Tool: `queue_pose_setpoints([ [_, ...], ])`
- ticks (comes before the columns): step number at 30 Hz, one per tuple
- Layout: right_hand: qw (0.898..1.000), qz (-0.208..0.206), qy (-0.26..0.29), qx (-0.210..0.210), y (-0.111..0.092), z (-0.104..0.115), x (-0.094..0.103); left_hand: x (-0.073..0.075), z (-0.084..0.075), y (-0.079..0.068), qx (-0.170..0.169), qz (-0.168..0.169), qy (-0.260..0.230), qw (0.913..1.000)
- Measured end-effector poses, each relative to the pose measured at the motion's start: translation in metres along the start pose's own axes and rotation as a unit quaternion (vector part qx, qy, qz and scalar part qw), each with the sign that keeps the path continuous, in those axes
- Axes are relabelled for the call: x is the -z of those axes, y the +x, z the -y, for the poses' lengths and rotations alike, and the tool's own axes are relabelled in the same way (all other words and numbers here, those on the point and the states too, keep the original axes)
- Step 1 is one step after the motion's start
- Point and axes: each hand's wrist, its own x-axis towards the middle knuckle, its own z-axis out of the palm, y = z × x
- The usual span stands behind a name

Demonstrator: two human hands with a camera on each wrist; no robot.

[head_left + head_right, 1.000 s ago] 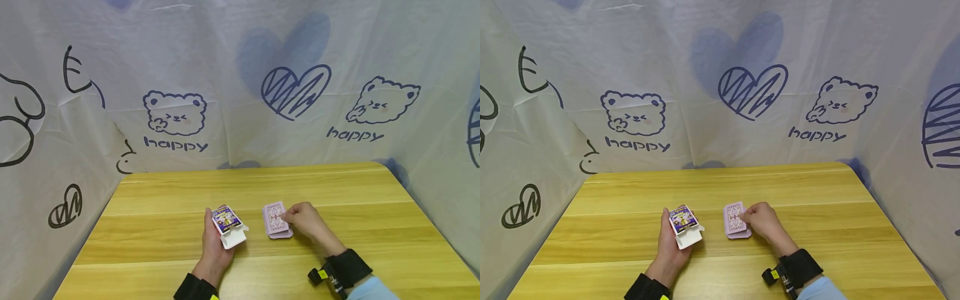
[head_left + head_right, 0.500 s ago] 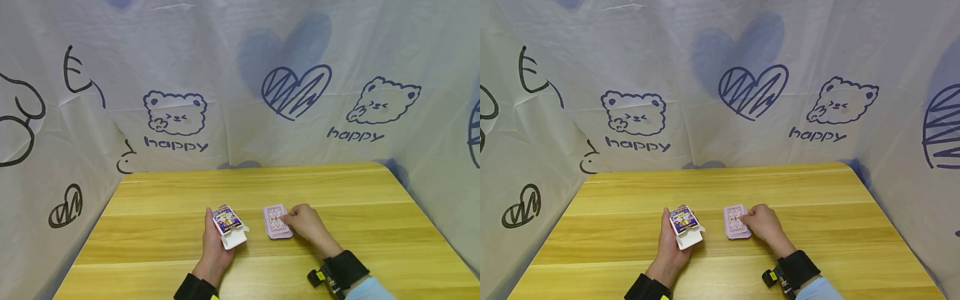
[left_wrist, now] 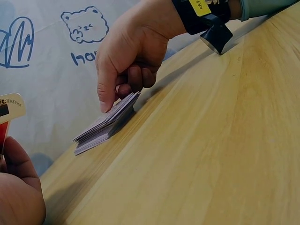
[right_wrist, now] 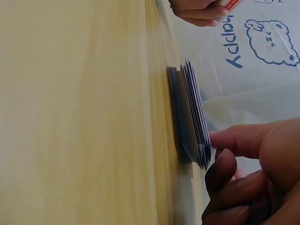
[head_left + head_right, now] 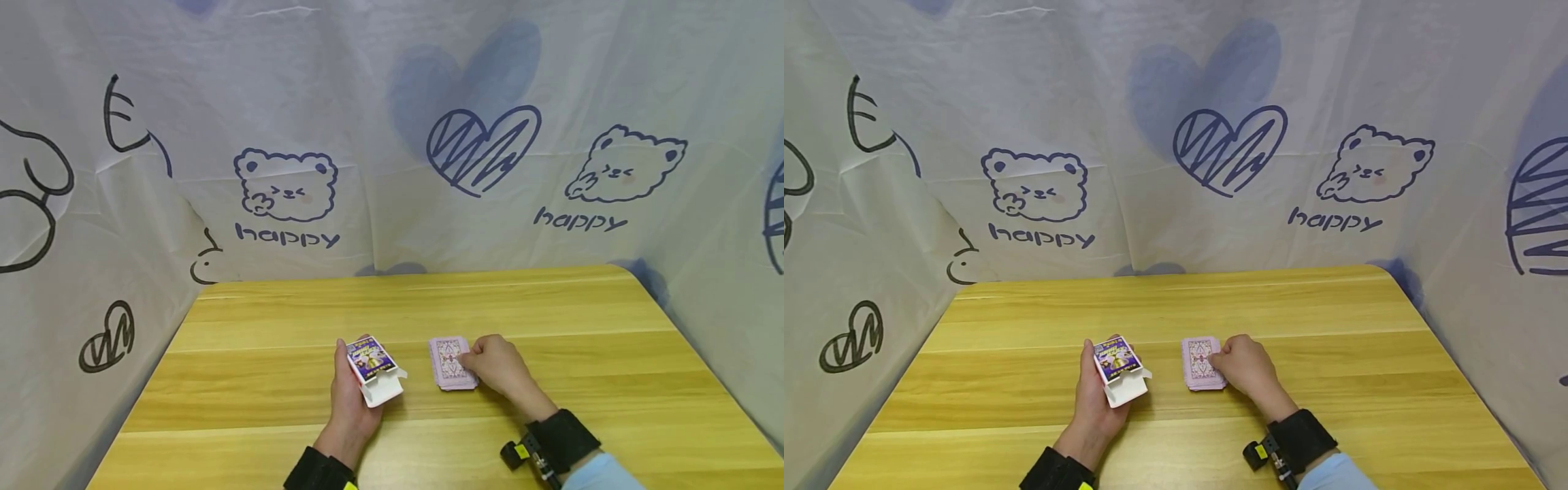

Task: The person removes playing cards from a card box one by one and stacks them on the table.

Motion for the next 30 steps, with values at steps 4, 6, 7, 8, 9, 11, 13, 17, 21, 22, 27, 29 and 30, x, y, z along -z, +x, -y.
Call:
queue_pose_setpoints([
  [4,1.0,-0.011,0.021,0.001,0.001,-0.001,0.001,0.001,-0.001,0.003,0.003,0.003,0.002,1.0],
  [6,0.999,-0.016,0.029,0.0,0.002,-0.002,0.003,0.002,-0.002,0.005,0.014,-0.004,0.007,0.9999],
  [7,0.999,-0.018,0.032,-0.001,0.002,-0.002,0.004,0.002,-0.003,0.007,0.021,-0.006,0.01,0.9997],
  [8,0.999,-0.017,0.035,-0.002,0.002,-0.002,0.005,0.002,-0.004,0.009,0.032,-0.007,0.015,0.9994],
  [9,0.999,-0.016,0.042,-0.004,0.002,-0.001,0.006,0.002,-0.005,0.011,0.042,-0.004,0.02,0.9989],
  [11,0.999,-0.015,0.052,-0.005,0.004,-0.001,0.008,0.002,-0.008,0.016,0.062,0.004,0.034,0.9975],
  [13,0.998,-0.017,0.06,-0.006,0.005,-0.001,0.01,0.0,-0.011,0.022,0.081,0.025,0.046,0.9953],
  [17,0.997,-0.022,0.068,-0.008,0.007,-0.002,0.014,-0.005,-0.016,0.031,0.098,0.069,0.131,0.9841],
  [21,0.997,-0.026,0.069,-0.005,0.008,-0.007,0.019,-0.004,-0.02,0.038,0.078,0.093,0.302,0.9455],
  [22,0.997,-0.027,0.067,-0.004,0.008,-0.009,0.02,-0.002,-0.02,0.04,0.07,0.094,0.337,0.9342],
  [27,0.998,-0.028,0.059,-0.005,0.006,-0.019,0.025,0.001,-0.02,0.05,-0.004,0.072,0.514,0.8547],
  [29,0.998,-0.028,0.054,-0.005,0.006,-0.022,0.026,-0.002,-0.021,0.05,-0.045,0.055,0.601,0.796],
  [30,0.998,-0.029,0.049,-0.006,0.005,-0.024,0.026,-0.004,-0.021,0.049,-0.064,0.045,0.64,0.764],
])
